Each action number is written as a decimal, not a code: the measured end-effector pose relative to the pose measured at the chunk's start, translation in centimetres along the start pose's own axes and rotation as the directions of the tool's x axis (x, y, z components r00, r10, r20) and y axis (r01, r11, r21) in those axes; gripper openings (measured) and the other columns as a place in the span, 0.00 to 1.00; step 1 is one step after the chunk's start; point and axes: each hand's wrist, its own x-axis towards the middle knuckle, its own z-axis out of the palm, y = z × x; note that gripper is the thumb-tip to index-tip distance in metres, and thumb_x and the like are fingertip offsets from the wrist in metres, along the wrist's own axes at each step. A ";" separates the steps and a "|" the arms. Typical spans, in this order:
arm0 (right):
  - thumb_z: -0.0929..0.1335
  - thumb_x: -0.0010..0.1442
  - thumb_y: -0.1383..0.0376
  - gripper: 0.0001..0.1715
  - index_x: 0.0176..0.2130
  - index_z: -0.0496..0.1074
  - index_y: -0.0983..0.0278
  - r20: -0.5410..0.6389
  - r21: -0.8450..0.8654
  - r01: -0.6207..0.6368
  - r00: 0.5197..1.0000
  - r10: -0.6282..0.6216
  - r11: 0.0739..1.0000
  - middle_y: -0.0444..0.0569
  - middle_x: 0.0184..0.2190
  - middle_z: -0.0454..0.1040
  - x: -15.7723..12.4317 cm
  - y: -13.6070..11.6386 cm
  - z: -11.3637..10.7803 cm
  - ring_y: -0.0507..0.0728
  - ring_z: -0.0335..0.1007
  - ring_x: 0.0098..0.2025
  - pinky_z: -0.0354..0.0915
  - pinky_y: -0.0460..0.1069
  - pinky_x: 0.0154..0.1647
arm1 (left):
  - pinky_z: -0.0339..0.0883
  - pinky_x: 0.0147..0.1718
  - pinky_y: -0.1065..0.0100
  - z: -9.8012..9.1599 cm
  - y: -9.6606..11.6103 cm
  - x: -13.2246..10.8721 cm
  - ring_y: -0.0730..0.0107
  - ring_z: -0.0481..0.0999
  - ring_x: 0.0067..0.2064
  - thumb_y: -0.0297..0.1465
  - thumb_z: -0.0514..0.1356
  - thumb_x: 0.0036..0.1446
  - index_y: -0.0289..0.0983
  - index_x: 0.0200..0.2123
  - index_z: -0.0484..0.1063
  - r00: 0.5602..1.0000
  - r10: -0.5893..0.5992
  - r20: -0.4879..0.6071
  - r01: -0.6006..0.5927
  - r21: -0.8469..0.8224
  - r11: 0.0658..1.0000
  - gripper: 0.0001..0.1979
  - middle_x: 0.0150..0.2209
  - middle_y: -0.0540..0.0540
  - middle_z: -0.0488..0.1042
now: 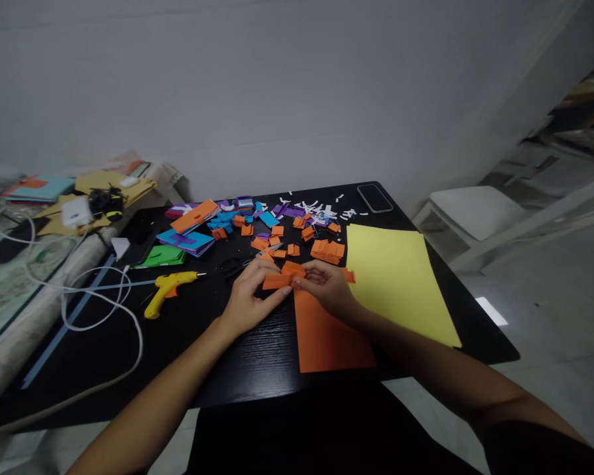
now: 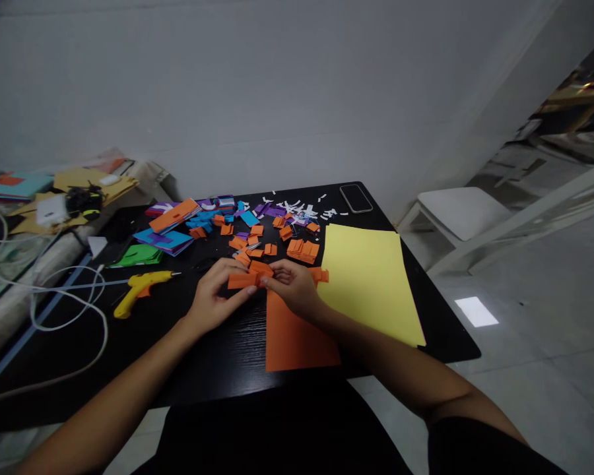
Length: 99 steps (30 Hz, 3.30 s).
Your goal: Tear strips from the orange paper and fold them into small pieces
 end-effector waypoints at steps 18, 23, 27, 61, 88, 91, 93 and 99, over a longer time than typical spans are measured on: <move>0.72 0.55 0.64 0.05 0.31 0.82 0.58 -0.003 -0.191 0.180 0.983 -0.184 0.965 0.49 0.39 0.75 0.1 0.1 -0.6 0.57 0.73 0.44 0.72 0.53 0.47 | 0.71 0.44 0.62 0.3 -0.6 0.2 0.63 0.76 0.43 0.42 0.63 0.61 0.37 0.32 0.71 0.928 -0.372 -0.037 0.336 -0.348 0.875 0.14 0.41 0.43 0.77; 0.70 0.58 0.65 0.08 0.35 0.82 0.57 0.057 -0.242 0.198 0.980 -0.190 0.950 0.49 0.40 0.79 -0.3 -0.6 -0.5 0.58 0.75 0.45 0.71 0.54 0.48 | 0.70 0.34 0.69 0.8 -0.9 0.0 0.72 0.72 0.33 0.36 0.68 0.56 0.38 0.42 0.72 0.909 -0.416 -0.002 0.377 -0.418 0.827 0.14 0.37 0.48 0.74; 0.69 0.59 0.66 0.10 0.36 0.81 0.59 0.094 -0.228 0.142 0.988 -0.124 0.963 0.48 0.39 0.81 -0.5 -0.9 -0.5 0.58 0.77 0.44 0.71 0.56 0.51 | 0.70 0.36 0.67 0.7 -1.1 -0.1 0.69 0.74 0.36 0.35 0.69 0.55 0.38 0.42 0.74 0.918 -0.397 -0.019 0.362 -0.371 0.855 0.12 0.39 0.46 0.75; 0.73 0.61 0.60 0.07 0.39 0.80 0.60 0.061 -0.366 0.334 0.940 -0.335 0.869 0.49 0.36 0.82 -1.0 -0.6 0.1 0.57 0.79 0.39 0.76 0.54 0.42 | 0.73 0.41 0.68 0.1 0.1 -0.3 0.68 0.81 0.39 0.29 0.65 0.61 0.38 0.43 0.80 0.998 -0.069 0.007 0.069 -0.093 0.993 0.07 0.39 0.45 0.83; 0.77 0.51 0.61 0.16 0.38 0.73 0.61 0.049 -0.095 0.079 0.996 -0.074 0.992 0.46 0.36 0.80 -0.1 -0.3 0.2 0.56 0.79 0.41 0.74 0.53 0.48 | 0.72 0.32 0.70 0.9 -0.2 -0.4 0.70 0.77 0.31 0.36 0.70 0.54 0.35 0.30 0.75 0.911 -0.411 0.023 0.386 -0.392 0.835 0.11 0.31 0.47 0.79; 0.77 0.51 0.60 0.16 0.37 0.73 0.61 0.022 -0.055 0.015 1.000 -0.014 0.998 0.46 0.33 0.80 -0.1 -0.4 0.0 0.56 0.79 0.38 0.75 0.52 0.43 | 0.70 0.31 0.71 1.0 -0.4 -0.3 0.73 0.75 0.29 0.36 0.70 0.53 0.35 0.30 0.73 0.894 -0.438 0.091 0.433 -0.421 0.797 0.12 0.29 0.49 0.76; 0.78 0.49 0.59 0.17 0.37 0.73 0.61 -0.006 -0.060 -0.009 1.000 0.008 0.998 0.45 0.32 0.80 -0.1 -0.5 0.0 0.56 0.79 0.36 0.75 0.51 0.40 | 0.69 0.31 0.71 1.0 -0.4 -0.2 0.73 0.74 0.30 0.35 0.70 0.53 0.35 0.34 0.73 0.888 -0.440 0.131 0.450 -0.439 0.778 0.12 0.29 0.50 0.75; 0.79 0.48 0.57 0.18 0.35 0.74 0.62 0.038 -0.090 0.006 0.999 -0.002 0.996 0.46 0.32 0.80 -0.4 -0.4 0.3 0.55 0.78 0.34 0.74 0.51 0.39 | 0.67 0.31 0.71 0.9 -0.3 -0.1 0.72 0.73 0.29 0.37 0.66 0.58 0.36 0.41 0.75 0.896 -0.392 0.208 0.443 -0.438 0.782 0.12 0.29 0.50 0.73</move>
